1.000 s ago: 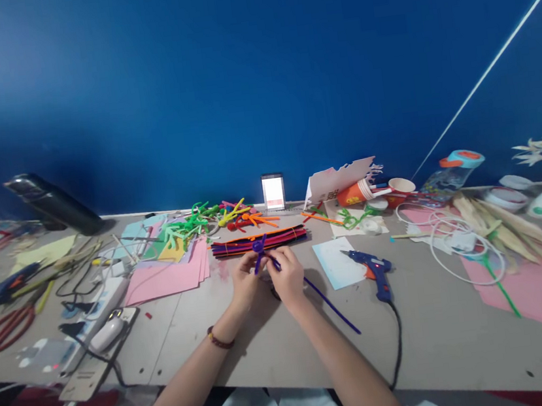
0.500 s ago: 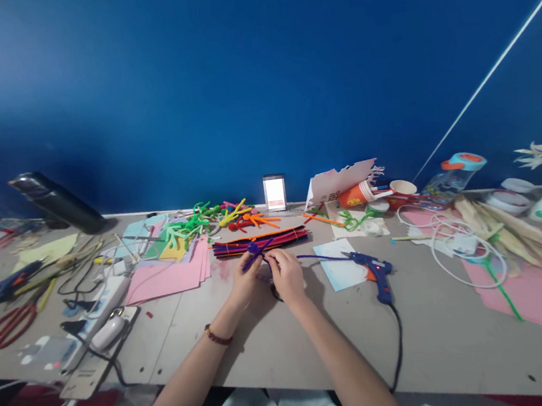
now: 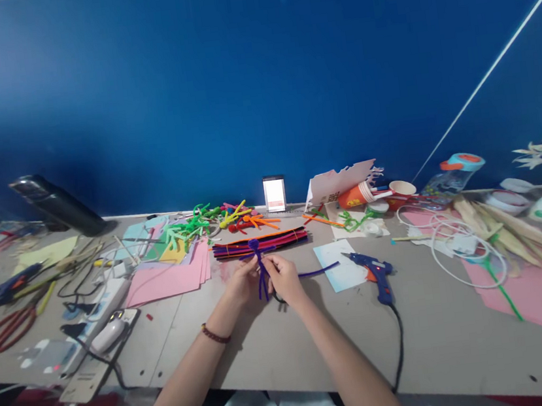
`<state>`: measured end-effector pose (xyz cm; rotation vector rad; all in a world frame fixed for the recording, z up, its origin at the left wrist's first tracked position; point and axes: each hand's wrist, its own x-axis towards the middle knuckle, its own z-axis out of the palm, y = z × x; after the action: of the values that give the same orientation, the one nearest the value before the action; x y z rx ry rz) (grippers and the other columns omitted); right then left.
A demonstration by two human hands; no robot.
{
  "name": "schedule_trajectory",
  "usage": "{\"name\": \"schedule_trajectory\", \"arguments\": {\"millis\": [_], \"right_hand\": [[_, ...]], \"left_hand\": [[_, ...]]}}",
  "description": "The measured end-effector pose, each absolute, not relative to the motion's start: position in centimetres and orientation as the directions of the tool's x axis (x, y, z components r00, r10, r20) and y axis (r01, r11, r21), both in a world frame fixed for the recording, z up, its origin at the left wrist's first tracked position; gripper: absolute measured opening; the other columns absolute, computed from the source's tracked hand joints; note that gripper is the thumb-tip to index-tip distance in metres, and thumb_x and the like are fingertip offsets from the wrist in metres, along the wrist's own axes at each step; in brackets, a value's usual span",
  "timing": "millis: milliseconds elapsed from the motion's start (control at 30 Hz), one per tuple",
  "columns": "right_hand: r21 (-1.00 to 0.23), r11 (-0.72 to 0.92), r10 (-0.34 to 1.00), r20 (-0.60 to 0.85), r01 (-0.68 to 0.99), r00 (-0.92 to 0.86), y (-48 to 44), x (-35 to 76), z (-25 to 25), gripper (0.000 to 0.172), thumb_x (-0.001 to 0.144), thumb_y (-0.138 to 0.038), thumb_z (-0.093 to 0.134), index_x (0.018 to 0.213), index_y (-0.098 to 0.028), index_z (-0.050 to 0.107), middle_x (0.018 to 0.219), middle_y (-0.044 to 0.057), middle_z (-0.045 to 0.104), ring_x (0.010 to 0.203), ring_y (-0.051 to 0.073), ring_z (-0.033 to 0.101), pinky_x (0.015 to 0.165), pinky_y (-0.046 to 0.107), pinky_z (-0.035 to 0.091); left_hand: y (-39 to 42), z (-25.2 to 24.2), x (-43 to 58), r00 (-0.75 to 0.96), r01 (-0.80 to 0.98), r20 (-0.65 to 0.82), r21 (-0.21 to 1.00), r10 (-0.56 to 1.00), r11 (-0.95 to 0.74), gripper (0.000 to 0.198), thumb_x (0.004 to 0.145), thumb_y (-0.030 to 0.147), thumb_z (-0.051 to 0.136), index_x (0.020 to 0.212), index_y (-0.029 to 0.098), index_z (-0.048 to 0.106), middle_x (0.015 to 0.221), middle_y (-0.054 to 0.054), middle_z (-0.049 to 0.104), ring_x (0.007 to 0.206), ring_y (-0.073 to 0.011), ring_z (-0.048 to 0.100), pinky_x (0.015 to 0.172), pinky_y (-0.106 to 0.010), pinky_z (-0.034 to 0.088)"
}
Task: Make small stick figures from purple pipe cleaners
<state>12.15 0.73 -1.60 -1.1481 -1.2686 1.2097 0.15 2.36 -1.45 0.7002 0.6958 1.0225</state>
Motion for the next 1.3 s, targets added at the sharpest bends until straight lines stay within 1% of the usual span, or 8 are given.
{"name": "schedule_trajectory", "arguments": {"millis": [267,400,567,800,900,1000,1133,1300], "right_hand": [[-0.994,0.103,0.994,0.101,-0.043,0.051,1.0,12.6,-1.9,0.031,0.079,-0.051,0.056,0.084,-0.021,0.065,0.06,-0.001,0.058,0.045,0.013,0.049,0.043,0.024,0.04],[-0.969,0.197,0.975,0.21,0.152,0.078,0.9,12.9,-1.7,0.028,0.085,-0.045,0.049,0.085,-0.022,0.064,0.062,0.0,0.06,0.05,0.015,0.054,0.049,0.025,0.042],[-0.791,0.37,0.909,0.415,0.487,-0.016,0.6,13.0,-1.4,0.026,0.09,-0.034,0.043,0.088,-0.022,0.065,0.083,0.005,0.069,0.075,0.02,0.063,0.071,0.029,0.045],[-0.758,0.364,0.899,0.437,0.542,0.008,0.6,12.8,-1.9,0.029,0.091,-0.036,0.041,0.092,-0.021,0.065,0.092,0.007,0.071,0.082,0.021,0.066,0.075,0.029,0.047],[-0.836,0.285,0.932,0.355,0.469,0.066,0.6,12.7,-2.1,0.03,0.089,-0.042,0.044,0.084,-0.021,0.065,0.074,0.005,0.07,0.066,0.02,0.065,0.064,0.028,0.048],[-0.94,0.196,0.977,0.21,0.28,0.02,0.7,12.5,-2.2,0.034,0.088,-0.047,0.045,0.075,-0.02,0.062,0.051,-0.001,0.058,0.048,0.016,0.056,0.05,0.025,0.043],[-0.997,0.081,0.991,0.079,0.01,-0.11,0.9,12.3,-2.1,0.037,0.083,-0.053,0.05,0.074,-0.019,0.061,0.051,-0.002,0.056,0.043,0.013,0.052,0.045,0.023,0.04],[-0.985,-0.031,0.994,-0.012,-0.172,-0.108,1.1,12.3,-1.8,0.035,0.075,-0.052,0.061,0.08,-0.018,0.065,0.063,0.0,0.063,0.052,0.012,0.055,0.049,0.022,0.043]], "left_hand": [[2.3,-0.9,0.1,0.289,-0.572,-0.184,0.754,0.94,0.323,0.028,0.064,0.029,0.075,0.086,0.015,0.064,0.07,-0.002,0.066,0.051,-0.0135,0.06,0.049,-0.026,0.049],[2.3,-0.7,0.3,0.238,-0.529,-0.186,0.798,0.953,0.288,0.03,0.065,0.032,0.075,0.088,0.015,0.065,0.076,-0.003,0.067,0.054,-0.0114,0.059,0.052,-0.025,0.048],[2.8,-1.8,0.3,0.064,-0.478,-0.208,0.852,0.976,0.213,0.026,0.06,0.033,0.08,0.07,0.014,0.064,0.061,0.001,0.061,0.051,-0.0063,0.053,0.052,-0.018,0.041],[2.7,-1.3,0.2,0.127,-0.484,-0.179,0.848,0.976,0.218,0.029,0.058,0.033,0.081,0.068,0.013,0.063,0.059,0.001,0.059,0.049,-0.0052,0.051,0.05,-0.017,0.038],[2.4,-0.8,0.4,0.192,-0.522,-0.16,0.819,0.968,0.239,0.034,0.056,0.037,0.082,0.071,0.013,0.062,0.061,0.001,0.061,0.05,-0.0073,0.053,0.05,-0.019,0.042],[2.2,-0.8,0.5,0.307,-0.565,-0.128,0.772,0.943,0.289,0.04,0.055,0.041,0.082,0.079,0.015,0.063,0.062,0.001,0.062,0.045,-0.0084,0.052,0.044,-0.02,0.041],[2.2,-1.1,0.5,0.381,-0.589,-0.131,0.728,0.915,0.35,0.043,0.058,0.039,0.081,0.091,0.016,0.065,0.064,0.001,0.063,0.042,-0.0073,0.049,0.039,-0.02,0.036],[2.2,-1.0,0.5,0.3,-0.639,-0.181,0.691,0.937,0.338,0.029,0.058,0.032,0.081,0.077,0.014,0.067,0.053,0.003,0.056,0.044,-0.0061,0.046,0.046,-0.02,0.036]]}}
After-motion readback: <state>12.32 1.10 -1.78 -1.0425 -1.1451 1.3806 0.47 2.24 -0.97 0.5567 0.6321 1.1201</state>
